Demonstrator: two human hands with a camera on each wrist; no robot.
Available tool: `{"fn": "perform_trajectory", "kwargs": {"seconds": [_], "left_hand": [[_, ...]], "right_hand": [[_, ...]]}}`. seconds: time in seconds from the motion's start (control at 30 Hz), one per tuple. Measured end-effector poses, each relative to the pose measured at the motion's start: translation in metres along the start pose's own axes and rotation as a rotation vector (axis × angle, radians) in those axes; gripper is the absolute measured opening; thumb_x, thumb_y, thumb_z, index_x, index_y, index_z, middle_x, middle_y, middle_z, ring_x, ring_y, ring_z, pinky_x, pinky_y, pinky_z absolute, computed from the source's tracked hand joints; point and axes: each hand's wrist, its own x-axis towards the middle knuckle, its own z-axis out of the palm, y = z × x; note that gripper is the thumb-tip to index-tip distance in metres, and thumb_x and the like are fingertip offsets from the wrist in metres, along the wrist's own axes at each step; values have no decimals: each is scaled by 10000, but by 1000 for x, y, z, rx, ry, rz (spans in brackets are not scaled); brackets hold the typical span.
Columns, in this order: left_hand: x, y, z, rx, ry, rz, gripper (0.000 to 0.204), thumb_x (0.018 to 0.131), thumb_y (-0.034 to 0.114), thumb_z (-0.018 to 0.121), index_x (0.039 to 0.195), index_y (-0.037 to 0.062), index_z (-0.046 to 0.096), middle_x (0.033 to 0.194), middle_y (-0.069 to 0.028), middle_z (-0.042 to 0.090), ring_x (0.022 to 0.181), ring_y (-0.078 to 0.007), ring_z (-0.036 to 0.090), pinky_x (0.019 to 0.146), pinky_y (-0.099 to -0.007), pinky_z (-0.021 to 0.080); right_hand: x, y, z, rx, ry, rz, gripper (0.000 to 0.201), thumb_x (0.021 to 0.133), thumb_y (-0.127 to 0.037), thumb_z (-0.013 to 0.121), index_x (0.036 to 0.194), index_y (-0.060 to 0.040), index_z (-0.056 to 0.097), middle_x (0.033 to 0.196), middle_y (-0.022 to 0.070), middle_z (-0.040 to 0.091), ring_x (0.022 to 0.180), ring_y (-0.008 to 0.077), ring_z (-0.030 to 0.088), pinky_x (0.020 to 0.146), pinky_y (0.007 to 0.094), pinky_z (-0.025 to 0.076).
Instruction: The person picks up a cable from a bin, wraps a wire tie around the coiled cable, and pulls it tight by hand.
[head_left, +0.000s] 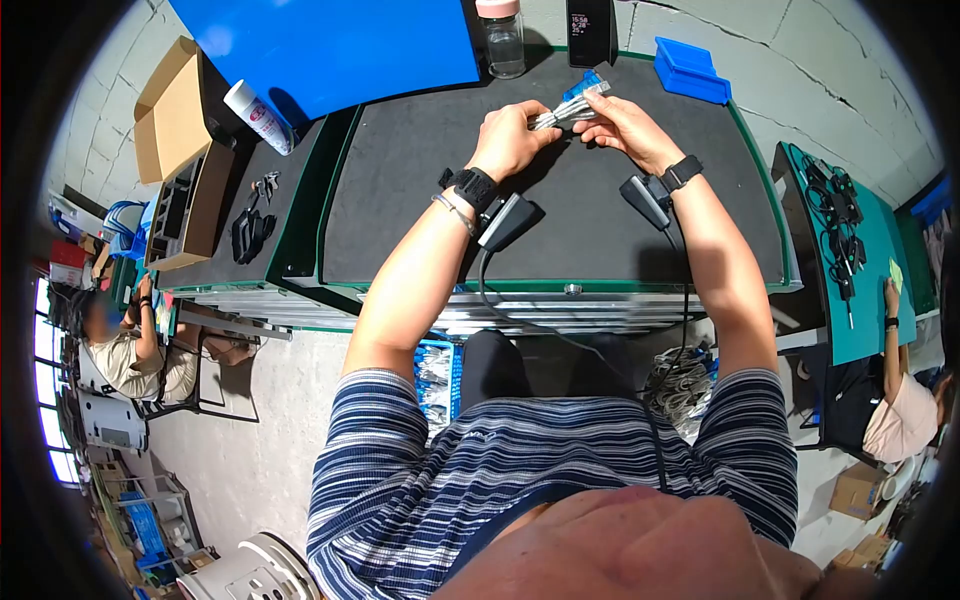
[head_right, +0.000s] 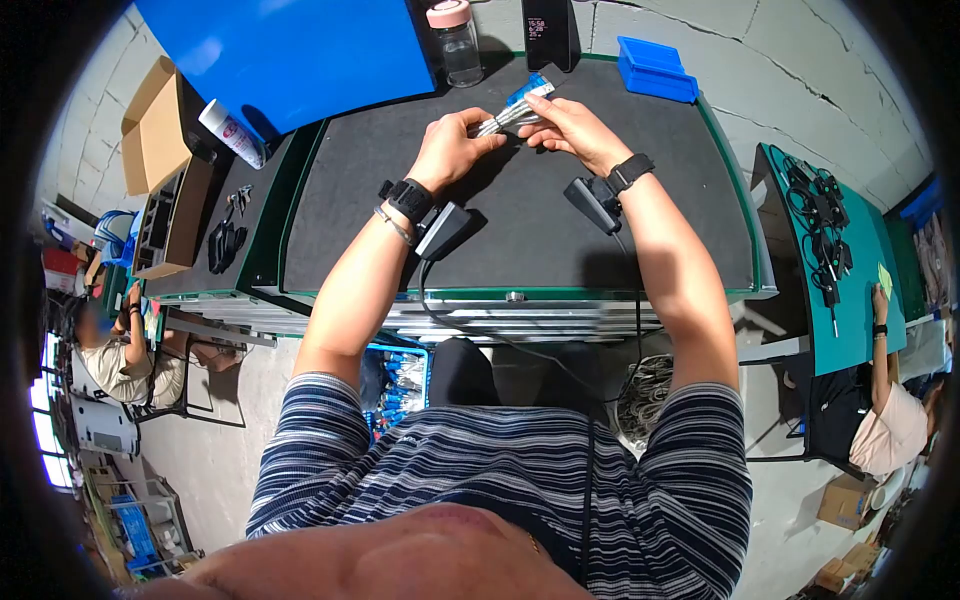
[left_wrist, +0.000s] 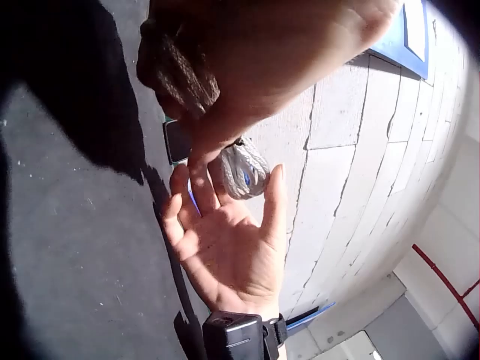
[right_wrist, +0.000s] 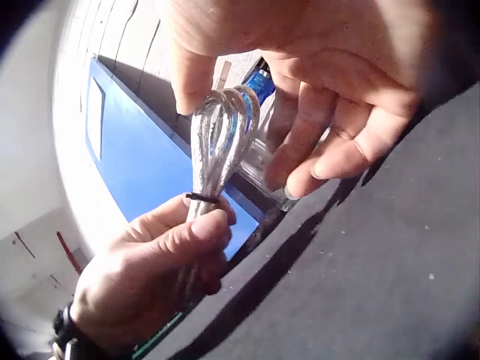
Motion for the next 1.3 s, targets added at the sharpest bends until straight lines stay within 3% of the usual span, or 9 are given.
{"fn": "perform_trajectory", "kwargs": {"seconds": [0.07,0.3,0.47,0.7,0.8,0.87,0.97,1.07,1.3], "left_hand": [[2,-5,3,-31,28,-9,326,779,254,733,1031,53,684,906,-169,700,897,-317,677,821,-394,509],[3,-9,3,-81,40,3,320,788,257,720,1029,50,683,910,-169,701,913,-317,677,830,-394,508],[2,-5,-3,-146,-82,-97,321,868,314,678,1025,33,668,780,-77,684,729,-159,662,705,-313,512],[-3,2,-7,-204,-29,14,309,893,336,658,956,34,652,661,-16,594,617,-94,558,587,-274,449],[-2,1,-7,-203,-7,36,314,886,338,665,964,33,652,673,-33,604,627,-111,564,595,-289,441],[-2,3,-7,-140,34,41,316,861,317,673,967,20,656,745,-125,665,719,-244,658,692,-373,493],[-1,2,-4,-119,81,28,292,846,295,685,965,29,658,774,-151,673,752,-277,670,707,-376,498],[-1,-1,-3,-67,109,34,282,833,275,697,975,35,661,784,-154,678,768,-283,676,718,-381,504],[0,-4,0,-86,18,42,295,841,272,687,1003,27,662,780,-142,679,770,-262,674,729,-367,505]], "right_hand": [[0,0,0,18,-40,-29,369,966,-412,547,1078,-63,584,992,42,680,840,67,646,729,163,503],[1,2,2,-33,-9,-149,332,974,-344,554,1121,-48,588,1021,35,671,864,54,640,743,164,494],[1,2,0,-21,-7,-188,292,982,-294,549,1138,-49,580,1033,31,658,905,69,644,775,170,502],[-6,-4,0,102,-58,-228,300,981,-296,553,1183,-74,551,1102,22,638,949,89,636,779,187,485],[-5,-3,-2,149,-79,-239,299,973,-297,567,1178,-80,549,1113,31,634,960,109,636,787,201,484],[-4,-3,-2,184,-92,-242,309,965,-303,580,1178,-81,547,1120,40,633,957,115,636,791,208,484],[-4,-7,2,176,-47,-196,392,964,-417,549,1163,-79,561,1085,60,648,920,116,634,786,223,486],[-3,-5,1,181,-43,-104,578,957,-603,403,1112,-80,596,988,75,676,839,113,626,775,246,488],[3,5,-4,78,45,-152,501,993,-526,397,1107,-79,592,962,60,667,823,111,625,776,241,485]]}}
